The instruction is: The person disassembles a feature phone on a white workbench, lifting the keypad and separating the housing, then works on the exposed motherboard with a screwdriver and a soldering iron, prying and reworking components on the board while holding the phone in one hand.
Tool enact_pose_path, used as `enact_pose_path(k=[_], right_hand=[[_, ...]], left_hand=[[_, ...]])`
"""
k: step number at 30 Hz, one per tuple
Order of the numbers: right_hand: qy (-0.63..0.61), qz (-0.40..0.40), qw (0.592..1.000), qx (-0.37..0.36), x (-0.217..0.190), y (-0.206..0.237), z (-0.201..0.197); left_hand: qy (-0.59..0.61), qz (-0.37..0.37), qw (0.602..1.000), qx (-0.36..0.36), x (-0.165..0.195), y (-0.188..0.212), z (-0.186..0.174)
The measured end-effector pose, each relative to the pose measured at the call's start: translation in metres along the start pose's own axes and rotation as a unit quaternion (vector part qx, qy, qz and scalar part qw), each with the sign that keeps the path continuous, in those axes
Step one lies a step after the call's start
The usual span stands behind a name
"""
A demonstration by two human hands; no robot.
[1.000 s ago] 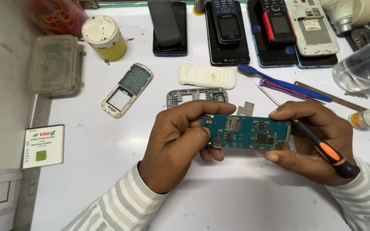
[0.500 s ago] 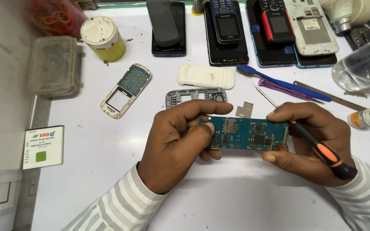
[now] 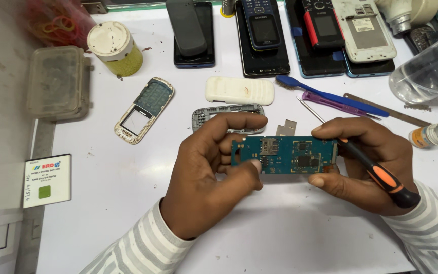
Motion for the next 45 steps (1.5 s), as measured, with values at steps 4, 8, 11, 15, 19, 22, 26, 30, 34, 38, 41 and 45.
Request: enact_pose_path(k=[4,8,11,15,19,22,26,30,34,38,41,45], right_hand=[[-0.002,0.0,1.0,-0.003,0.0,0.0,0.001],[-0.004,0.02,1.0,-0.001,0.002,0.0,0.002],[-0.012,0.035,0.999,-0.004,0.003,0.0,0.003],[0.019,0.026,0.999,-0.024,0.0,-0.002,0.006],[-0.091,-0.003,0.996,-0.013,-0.013,-0.008,0.001],[-0.032,0.003,0.999,0.042,-0.006,-0.014,-0.009],[0.006,0.081,0.994,0.067,0.008,-0.009,-0.014],[0.076,0.107,0.991,0.004,0.009,-0.004,-0.007],[0.102,0.073,0.99,-0.06,0.001,0.0,0.003],[0.141,0.038,0.983,-0.112,0.006,0.0,0.012],[0.179,0.068,0.974,-0.125,0.02,0.001,0.012],[0.174,0.088,0.977,-0.082,0.021,0.001,0.009]], left_hand=[[-0.041,0.046,0.998,-0.005,0.008,0.001,0.005],[-0.066,0.038,0.997,-0.012,0.006,0.002,0.007],[-0.071,0.037,0.997,-0.01,0.004,0.001,0.007],[-0.004,0.014,0.999,-0.035,-0.003,0.001,0.009],[0.009,0.019,0.995,-0.095,-0.004,0.0,0.017],[-0.232,0.13,0.956,-0.123,0.001,0.0,0.02],[-0.325,0.137,0.923,-0.151,-0.006,0.0,0.026],[-0.376,0.136,0.9,-0.172,-0.011,-0.001,0.025],[-0.396,0.146,0.889,-0.178,-0.011,-0.002,0.022],[-0.396,0.13,0.892,-0.176,-0.013,-0.002,0.02],[-0.394,0.132,0.892,-0.177,-0.014,-0.001,0.021],[-0.385,0.172,0.89,-0.175,-0.008,0.0,0.024]])
Point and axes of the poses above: each hand's wrist, its own y-axis away from the middle knuckle, its own z-axis out of the palm, x = y × z, the point moved 10 cm from there along -y, towards the middle knuckle, and after that the axes turned 13 degrees about x, right-handed, at the moved point
